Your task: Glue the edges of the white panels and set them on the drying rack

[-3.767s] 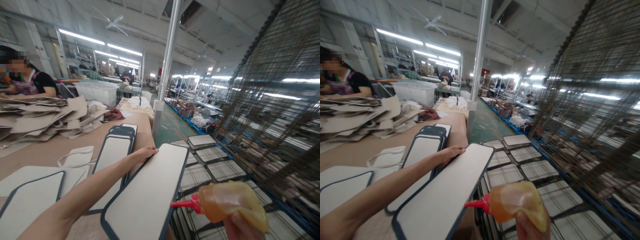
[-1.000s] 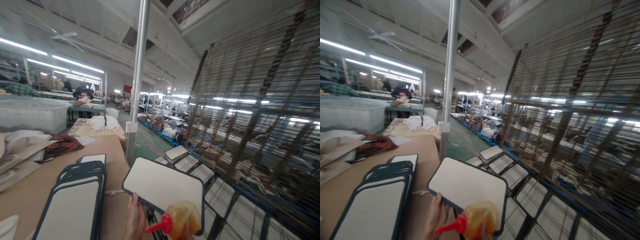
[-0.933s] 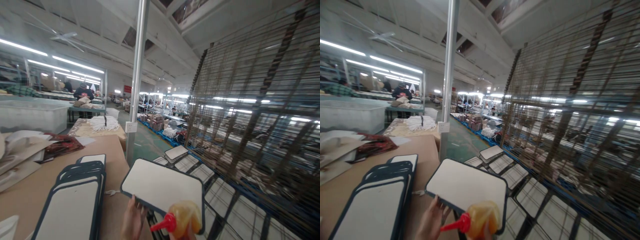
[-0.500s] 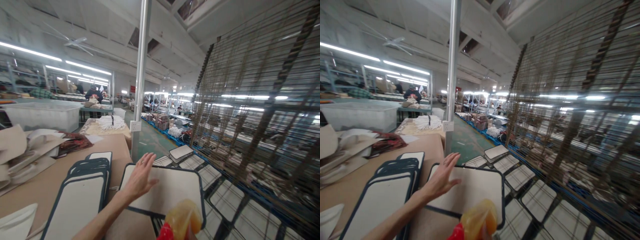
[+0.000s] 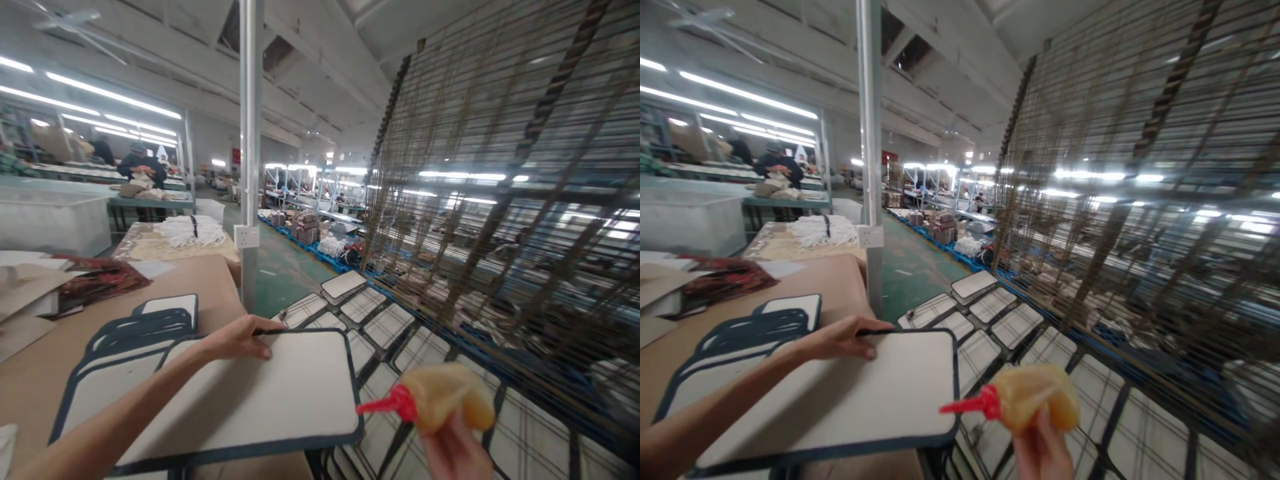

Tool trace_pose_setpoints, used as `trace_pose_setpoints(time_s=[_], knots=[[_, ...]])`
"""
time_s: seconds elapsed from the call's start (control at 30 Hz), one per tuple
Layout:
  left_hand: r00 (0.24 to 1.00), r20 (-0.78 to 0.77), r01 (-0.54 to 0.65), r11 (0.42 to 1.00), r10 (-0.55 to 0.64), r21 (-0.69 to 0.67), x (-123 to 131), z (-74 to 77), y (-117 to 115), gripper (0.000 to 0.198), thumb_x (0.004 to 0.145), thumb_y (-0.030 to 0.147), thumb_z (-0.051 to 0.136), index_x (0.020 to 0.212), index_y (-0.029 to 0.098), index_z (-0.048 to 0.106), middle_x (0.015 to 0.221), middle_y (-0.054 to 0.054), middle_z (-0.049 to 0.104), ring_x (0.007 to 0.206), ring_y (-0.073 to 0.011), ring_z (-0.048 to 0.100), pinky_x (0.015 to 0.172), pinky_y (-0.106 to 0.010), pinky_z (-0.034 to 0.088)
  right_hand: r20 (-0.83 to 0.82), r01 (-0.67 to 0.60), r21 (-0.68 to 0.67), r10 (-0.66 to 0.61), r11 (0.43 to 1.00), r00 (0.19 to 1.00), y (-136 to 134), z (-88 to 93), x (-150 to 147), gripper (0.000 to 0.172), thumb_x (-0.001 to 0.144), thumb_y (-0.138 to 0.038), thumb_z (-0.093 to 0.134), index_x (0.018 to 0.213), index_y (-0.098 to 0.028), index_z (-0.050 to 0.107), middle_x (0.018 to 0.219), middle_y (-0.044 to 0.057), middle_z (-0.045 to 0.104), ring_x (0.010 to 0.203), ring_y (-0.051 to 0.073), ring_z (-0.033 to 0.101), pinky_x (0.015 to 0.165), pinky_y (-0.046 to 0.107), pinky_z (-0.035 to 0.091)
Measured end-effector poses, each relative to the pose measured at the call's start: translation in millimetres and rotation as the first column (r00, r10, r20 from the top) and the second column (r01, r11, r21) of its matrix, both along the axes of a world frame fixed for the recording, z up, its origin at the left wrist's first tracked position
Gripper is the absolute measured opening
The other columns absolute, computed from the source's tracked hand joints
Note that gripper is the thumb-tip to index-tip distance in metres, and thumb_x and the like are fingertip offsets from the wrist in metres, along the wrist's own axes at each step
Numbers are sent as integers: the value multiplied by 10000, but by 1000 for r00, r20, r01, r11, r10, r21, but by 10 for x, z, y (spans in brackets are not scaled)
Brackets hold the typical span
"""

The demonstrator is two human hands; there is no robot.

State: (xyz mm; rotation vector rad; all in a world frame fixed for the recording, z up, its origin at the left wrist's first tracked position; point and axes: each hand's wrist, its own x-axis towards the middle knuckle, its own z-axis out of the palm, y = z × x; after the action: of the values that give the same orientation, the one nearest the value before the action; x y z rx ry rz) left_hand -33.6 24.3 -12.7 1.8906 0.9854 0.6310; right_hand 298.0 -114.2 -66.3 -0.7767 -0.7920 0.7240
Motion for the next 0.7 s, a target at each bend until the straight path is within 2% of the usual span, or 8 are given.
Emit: trace_pose_setpoints(time_s=[0.03,0.07,0.1,0.17,0.27,0.43,0.6,0.7], knots=[[999,-10,33,999,-33,-26,-21,20,-28,471,597,218,746,1067,228,703,1022,5,717,924,-253,655,750,-221,487,-61,22,-27,-23,999,998,45,79,82,272,739,-439,692,906,-231,641,886,-4,661,868,172,603,798,362,490],[998,-17,57,997,-58,-52,-39,41,-56,471,598,234,752,1066,233,703,1007,13,721,905,-247,660,738,-216,489,-189,77,-70,-89,995,978,90,160,141,347,644,-416,768,928,-255,650,883,-27,672,867,158,601,825,334,474],[997,-23,72,995,-74,-76,-55,66,-85,475,593,242,758,1065,235,703,994,18,723,895,-246,662,734,-215,490,-216,80,-79,-95,994,972,129,237,178,421,572,-389,812,943,-268,654,908,-41,679,871,149,599,826,313,469],[994,-36,98,988,-103,-116,-82,122,-141,484,590,242,761,1070,230,701,987,17,724,914,-251,655,755,-223,490,-229,87,-79,-103,993,968,182,361,200,517,475,-328,857,951,-287,658,924,-56,685,846,134,604,809,281,471],[981,-30,183,970,-190,-161,-116,212,-207,472,627,262,743,1091,195,689,1001,-1,718,942,-255,640,780,-236,491,-159,52,-54,-60,997,985,200,452,184,515,429,-281,874,904,-290,674,820,-40,691,752,138,624,740,268,498],[918,12,391,903,-395,-175,-182,290,-236,455,711,286,711,1135,133,651,1020,-26,699,920,-225,634,766,-203,484,-106,-20,-46,15,999,994,162,475,211,609,372,-269,890,943,-295,680,754,-4,694,674,159,639,678,248,525],[924,11,377,911,-381,-167,-214,302,-275,481,739,310,695,1172,111,628,1058,-48,686,929,-245,619,772,-221,481,-29,-44,-43,43,998,999,106,420,266,609,406,-327,875,979,-280,675,721,29,693,592,185,633,589,277,545],[936,-3,347,920,-353,-183,-198,342,-341,492,748,320,679,1177,86,622,1054,-60,687,933,-257,610,787,-237,471,-12,-47,-44,46,998,999,83,328,296,575,454,-338,853,995,-269,671,740,48,695,625,216,645,600,328,557]])
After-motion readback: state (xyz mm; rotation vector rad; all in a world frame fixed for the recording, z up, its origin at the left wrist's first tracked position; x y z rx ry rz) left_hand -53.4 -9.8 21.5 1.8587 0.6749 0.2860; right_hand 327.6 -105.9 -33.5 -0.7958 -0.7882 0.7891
